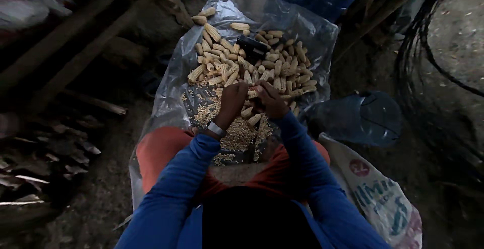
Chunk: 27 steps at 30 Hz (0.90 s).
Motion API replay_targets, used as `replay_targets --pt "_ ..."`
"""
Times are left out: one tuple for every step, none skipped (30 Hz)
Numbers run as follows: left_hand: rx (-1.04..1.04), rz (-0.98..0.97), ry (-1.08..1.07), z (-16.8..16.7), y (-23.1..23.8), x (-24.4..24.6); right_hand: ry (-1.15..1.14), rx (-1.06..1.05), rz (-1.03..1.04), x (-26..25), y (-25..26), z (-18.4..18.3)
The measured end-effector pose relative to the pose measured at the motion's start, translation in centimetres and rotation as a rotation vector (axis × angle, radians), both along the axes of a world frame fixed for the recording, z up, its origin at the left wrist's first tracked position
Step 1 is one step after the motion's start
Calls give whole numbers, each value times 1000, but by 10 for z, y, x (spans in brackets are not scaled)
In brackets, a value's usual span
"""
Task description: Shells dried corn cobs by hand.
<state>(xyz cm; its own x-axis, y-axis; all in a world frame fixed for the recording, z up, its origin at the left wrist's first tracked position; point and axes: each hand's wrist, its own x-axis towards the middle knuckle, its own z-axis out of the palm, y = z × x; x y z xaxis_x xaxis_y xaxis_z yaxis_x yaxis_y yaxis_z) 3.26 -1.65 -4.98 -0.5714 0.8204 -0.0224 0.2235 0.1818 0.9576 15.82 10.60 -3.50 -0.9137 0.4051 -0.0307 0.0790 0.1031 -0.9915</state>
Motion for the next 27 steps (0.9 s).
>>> replay_targets --pt "-17 4 33 -3 0 3 -5 15 -54 -2 -2 -2" --pt "-46 3 76 -4 2 4 -25 8 -115 -4 -4 -4" --pt "-76 4 123 -2 5 6 -53 -4 -186 -5 -7 -6" --pt "-113 -2 157 2 11 6 -95 -4 -247 -7 -10 -6" --pt "-146 -9 211 6 15 8 -141 -3 -297 -8 -11 -6" --pt "-168 -15 261 11 15 11 -174 -8 -337 -9 -12 -8" --pt "-197 -28 256 20 12 15 -189 -15 -358 -10 -12 -10" --pt "-236 -50 182 34 6 20 -189 -27 -360 -10 -11 -11" --pt "-267 -60 82 43 3 21 -181 -51 -350 -9 -9 -10" --pt "-278 -62 -6 41 2 18 -159 -79 -327 -9 -8 -9" --pt "-252 -58 -48 28 2 12 -130 -112 -282 -8 -7 -9" --pt "-187 -40 -65 4 6 5 -112 -140 -214 -7 -5 -9" --pt "-146 -28 -57 -12 8 -1 -97 -131 -140 -5 -3 -9" --pt "-131 -22 -25 -17 9 -2 -82 -83 -94 -4 -2 -9" --pt "-135 -14 27 -12 8 0 -83 -13 -86 -4 -2 -9" --pt "-142 -8 110 -6 6 4 -84 57 -119 -5 -4 -9" --pt "-140 3 186 1 5 9 -83 113 -178 -7 -6 -11" --pt "-131 11 237 6 5 14 -81 153 -236 -9 -7 -13" --pt "-123 10 263 7 6 17 -81 175 -295 -11 -9 -14" --pt "-130 -8 253 8 8 18 -100 179 -341 -12 -11 -12" --pt "-139 -49 226 12 10 17 -128 173 -374 -12 -12 -9" --pt "-119 -108 244 15 8 17 -152 144 -397 -12 -11 -6" --pt "-74 -166 292 19 3 18 -159 107 -404 -12 -8 -6" --pt "-36 -208 307 20 -1 18 -142 66 -394 -11 -3 -8" --pt "-23 -238 275 21 -4 19 -115 27 -379 -9 0 -10" --pt "-29 -253 198 22 -7 19 -101 1 -371 -8 3 -10" --pt "-52 -258 104 22 -9 18 -97 16 -372 -7 3 -9"
